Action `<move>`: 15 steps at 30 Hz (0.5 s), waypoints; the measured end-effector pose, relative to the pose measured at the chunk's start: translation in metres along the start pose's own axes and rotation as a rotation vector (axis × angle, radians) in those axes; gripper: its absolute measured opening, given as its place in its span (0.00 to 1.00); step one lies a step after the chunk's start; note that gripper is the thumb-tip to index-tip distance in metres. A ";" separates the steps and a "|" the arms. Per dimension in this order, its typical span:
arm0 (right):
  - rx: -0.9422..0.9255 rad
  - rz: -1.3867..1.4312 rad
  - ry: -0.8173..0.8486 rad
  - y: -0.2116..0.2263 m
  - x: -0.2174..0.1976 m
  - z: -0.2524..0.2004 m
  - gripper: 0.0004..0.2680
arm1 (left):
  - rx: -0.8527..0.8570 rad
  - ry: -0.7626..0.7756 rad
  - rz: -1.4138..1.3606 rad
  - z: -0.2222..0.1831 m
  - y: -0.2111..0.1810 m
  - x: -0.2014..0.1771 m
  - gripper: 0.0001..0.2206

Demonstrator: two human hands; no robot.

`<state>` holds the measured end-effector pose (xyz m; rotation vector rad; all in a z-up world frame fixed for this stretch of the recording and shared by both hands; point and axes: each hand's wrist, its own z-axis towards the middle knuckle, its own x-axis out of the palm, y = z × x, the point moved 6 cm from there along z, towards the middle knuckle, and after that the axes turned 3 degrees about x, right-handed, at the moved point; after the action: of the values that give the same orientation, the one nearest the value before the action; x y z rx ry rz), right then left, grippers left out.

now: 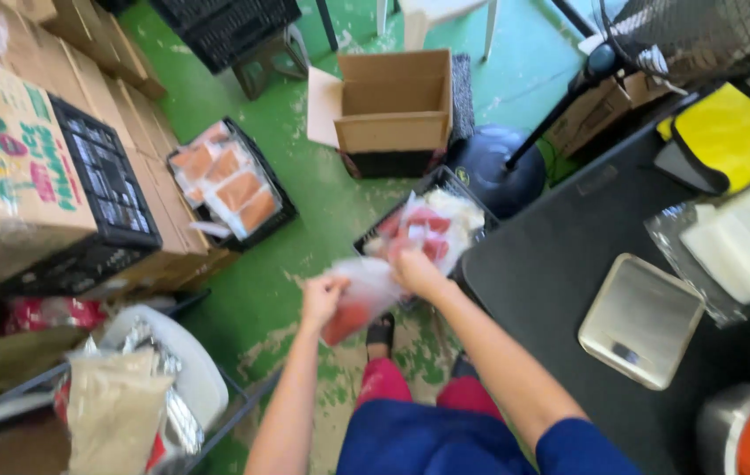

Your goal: Portioning red powder from a large bowl into small plastic bags using a spoon and a digital scale for precise measurement.

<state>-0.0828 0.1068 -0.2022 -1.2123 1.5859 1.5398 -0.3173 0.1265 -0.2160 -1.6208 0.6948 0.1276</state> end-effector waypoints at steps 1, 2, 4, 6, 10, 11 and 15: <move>-0.001 -0.010 -0.021 -0.012 0.028 0.003 0.11 | 0.023 -0.005 0.000 0.006 0.010 0.005 0.08; 0.095 -0.001 0.015 -0.036 0.057 0.005 0.10 | -0.032 0.032 -0.008 0.013 0.024 0.019 0.09; 0.198 0.005 0.034 -0.079 0.101 0.014 0.10 | -0.071 0.073 -0.014 0.038 0.052 0.050 0.09; 0.352 -0.019 0.037 -0.124 0.136 0.024 0.10 | -0.105 0.114 -0.045 0.071 0.081 0.087 0.09; 0.524 0.101 -0.033 -0.127 0.085 0.019 0.10 | -0.047 0.169 -0.077 0.118 0.075 0.123 0.08; 0.530 0.169 -0.160 -0.136 0.087 0.019 0.08 | -0.016 0.138 -0.095 0.128 0.083 0.133 0.09; 0.709 -0.067 -0.264 -0.189 0.142 0.009 0.14 | 0.145 0.273 -0.056 0.125 0.095 0.173 0.11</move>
<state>0.0308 0.1068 -0.4097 -0.6294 1.6730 0.9083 -0.1869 0.1800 -0.4022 -1.5311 0.8460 -0.1840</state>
